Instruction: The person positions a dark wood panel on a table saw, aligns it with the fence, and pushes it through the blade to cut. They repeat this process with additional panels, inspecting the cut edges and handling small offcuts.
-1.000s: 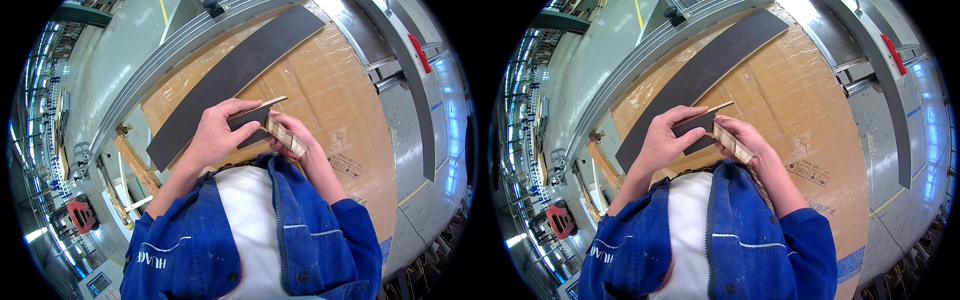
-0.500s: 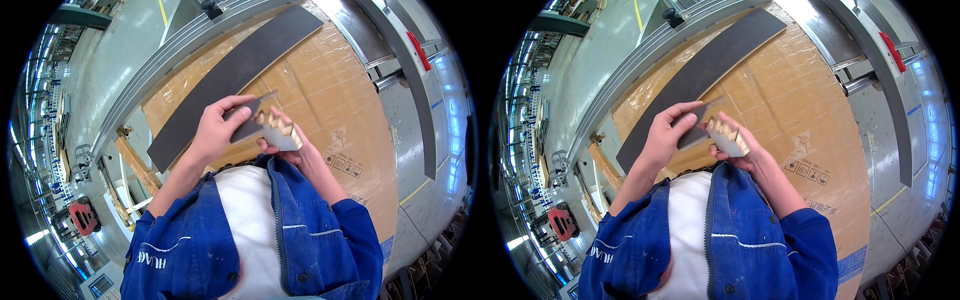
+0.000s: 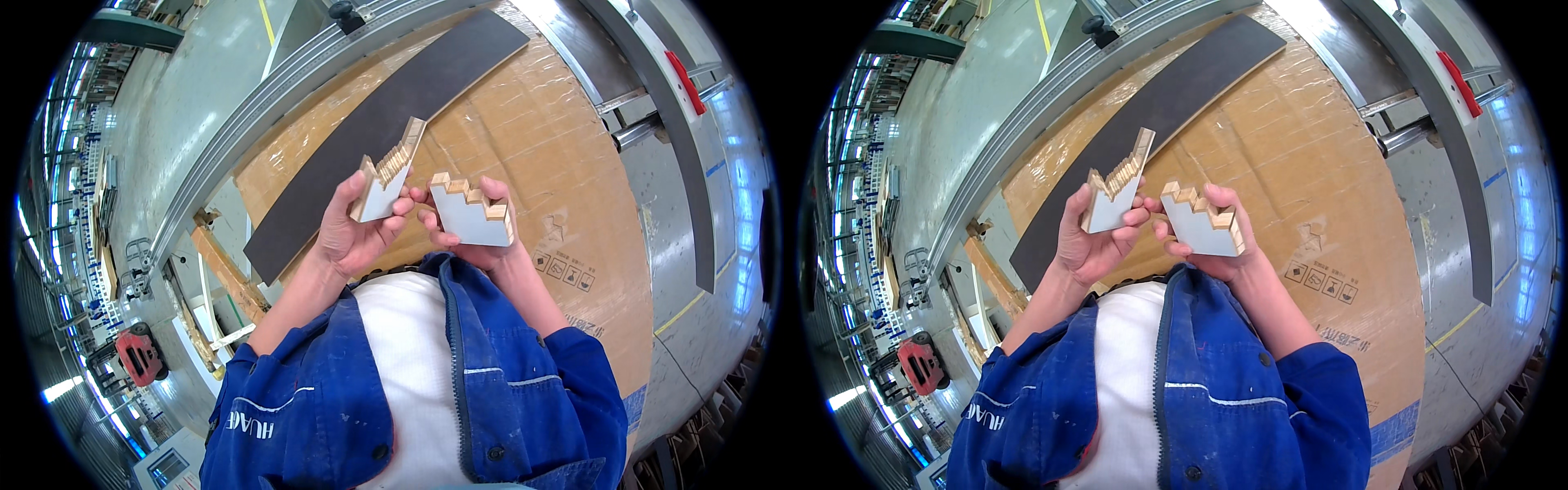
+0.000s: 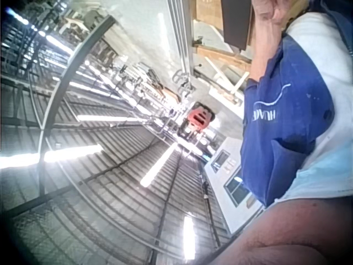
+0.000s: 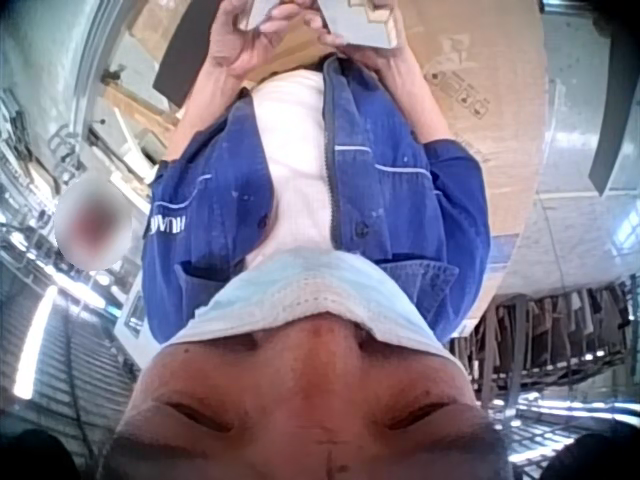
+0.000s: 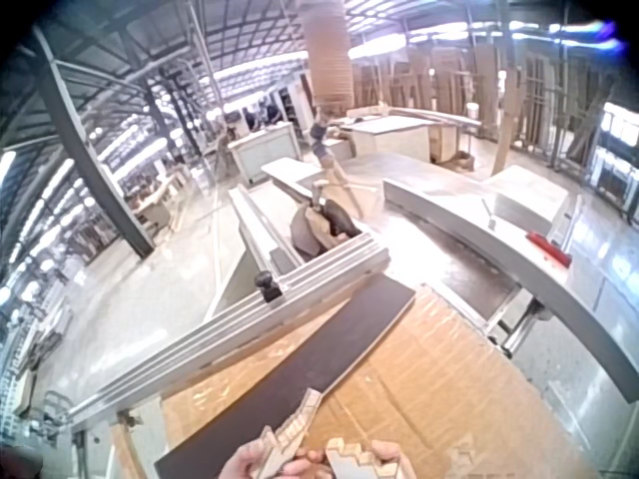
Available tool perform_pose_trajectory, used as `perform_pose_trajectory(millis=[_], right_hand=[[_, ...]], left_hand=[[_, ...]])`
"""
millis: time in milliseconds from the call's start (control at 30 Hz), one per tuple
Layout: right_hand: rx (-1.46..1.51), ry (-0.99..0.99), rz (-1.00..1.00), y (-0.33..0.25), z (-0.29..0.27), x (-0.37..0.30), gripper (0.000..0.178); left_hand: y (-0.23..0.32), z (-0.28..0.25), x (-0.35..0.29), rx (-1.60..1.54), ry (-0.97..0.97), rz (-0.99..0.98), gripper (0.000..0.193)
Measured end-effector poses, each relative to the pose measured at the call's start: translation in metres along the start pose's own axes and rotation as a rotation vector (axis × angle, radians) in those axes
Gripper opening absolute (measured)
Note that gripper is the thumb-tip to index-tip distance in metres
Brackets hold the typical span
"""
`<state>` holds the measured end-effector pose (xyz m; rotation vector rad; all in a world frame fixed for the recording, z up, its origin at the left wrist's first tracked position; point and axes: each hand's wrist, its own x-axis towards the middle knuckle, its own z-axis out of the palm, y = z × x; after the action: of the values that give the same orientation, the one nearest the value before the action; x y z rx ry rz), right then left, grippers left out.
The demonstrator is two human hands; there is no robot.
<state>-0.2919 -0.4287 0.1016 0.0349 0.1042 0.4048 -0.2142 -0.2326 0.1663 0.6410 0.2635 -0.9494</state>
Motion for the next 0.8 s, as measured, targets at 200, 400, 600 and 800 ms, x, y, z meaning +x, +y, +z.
perform_pose_trajectory(millis=[200, 400, 600, 800], right_hand=[[-0.349, 0.181, -0.168, -0.006, 0.002, 0.001, 0.062], [-0.605, 0.266, -0.336, -0.011, 0.012, -0.001, 0.072], [-0.854, 0.201, -0.446, -0.013, 0.010, -0.004, 0.062], [-1.056, 0.315, -0.449, -0.014, 0.015, -0.002, 0.055]], left_hand=[[-0.003, -0.001, -0.003, 0.265, 0.054, 0.034, 0.067], [-0.004, 0.007, -0.006, 0.702, 0.096, 0.136, 0.059], [-0.004, 0.025, -0.012, 1.048, 0.095, 0.098, 0.062], [-0.009, 0.032, -0.013, 1.320, -0.064, 0.294, 0.081]])
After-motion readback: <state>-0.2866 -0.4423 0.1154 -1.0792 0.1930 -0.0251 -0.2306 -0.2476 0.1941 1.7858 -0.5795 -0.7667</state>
